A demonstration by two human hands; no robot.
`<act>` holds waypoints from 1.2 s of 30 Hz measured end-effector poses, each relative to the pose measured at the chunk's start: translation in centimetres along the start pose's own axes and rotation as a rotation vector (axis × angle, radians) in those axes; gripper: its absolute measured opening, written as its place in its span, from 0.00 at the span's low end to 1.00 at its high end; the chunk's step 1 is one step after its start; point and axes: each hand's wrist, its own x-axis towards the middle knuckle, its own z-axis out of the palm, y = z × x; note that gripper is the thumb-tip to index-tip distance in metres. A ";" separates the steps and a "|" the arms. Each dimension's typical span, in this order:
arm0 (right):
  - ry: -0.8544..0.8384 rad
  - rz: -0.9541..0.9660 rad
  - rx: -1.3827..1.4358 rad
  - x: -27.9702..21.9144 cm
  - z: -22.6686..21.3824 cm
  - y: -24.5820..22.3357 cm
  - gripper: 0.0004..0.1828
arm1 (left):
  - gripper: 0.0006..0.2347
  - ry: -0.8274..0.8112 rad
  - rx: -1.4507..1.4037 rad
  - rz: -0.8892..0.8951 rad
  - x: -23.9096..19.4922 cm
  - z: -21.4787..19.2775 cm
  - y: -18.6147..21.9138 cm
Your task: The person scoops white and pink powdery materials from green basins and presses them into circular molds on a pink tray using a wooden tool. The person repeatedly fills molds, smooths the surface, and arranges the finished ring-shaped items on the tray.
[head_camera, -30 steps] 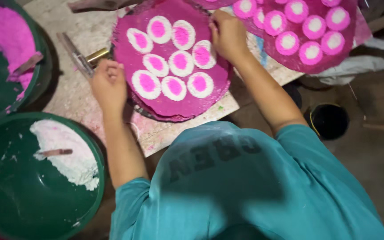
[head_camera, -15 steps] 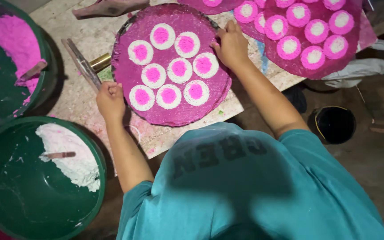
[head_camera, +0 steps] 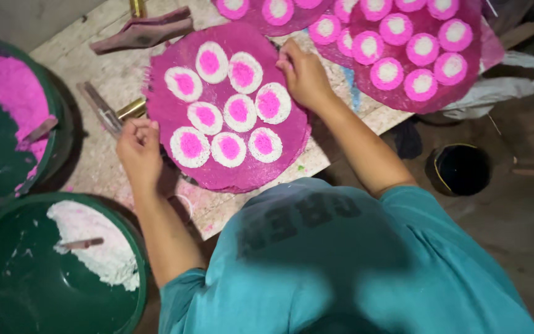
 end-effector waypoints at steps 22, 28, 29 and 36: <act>0.621 0.352 -0.406 -18.4 -16.5 18.2 0.05 | 0.11 -0.667 0.768 0.313 14.7 38.5 5.7; 0.722 0.382 -0.141 -21.5 -16.4 19.0 0.06 | 0.11 -0.345 0.306 0.384 12.8 27.8 6.6; 0.709 0.416 -0.131 -21.1 -16.0 18.7 0.06 | 0.11 -0.308 0.236 0.309 11.4 24.4 6.1; 0.023 0.363 0.493 -14.6 -4.7 15.2 0.15 | 0.12 0.304 0.343 0.092 -5.4 5.1 -1.0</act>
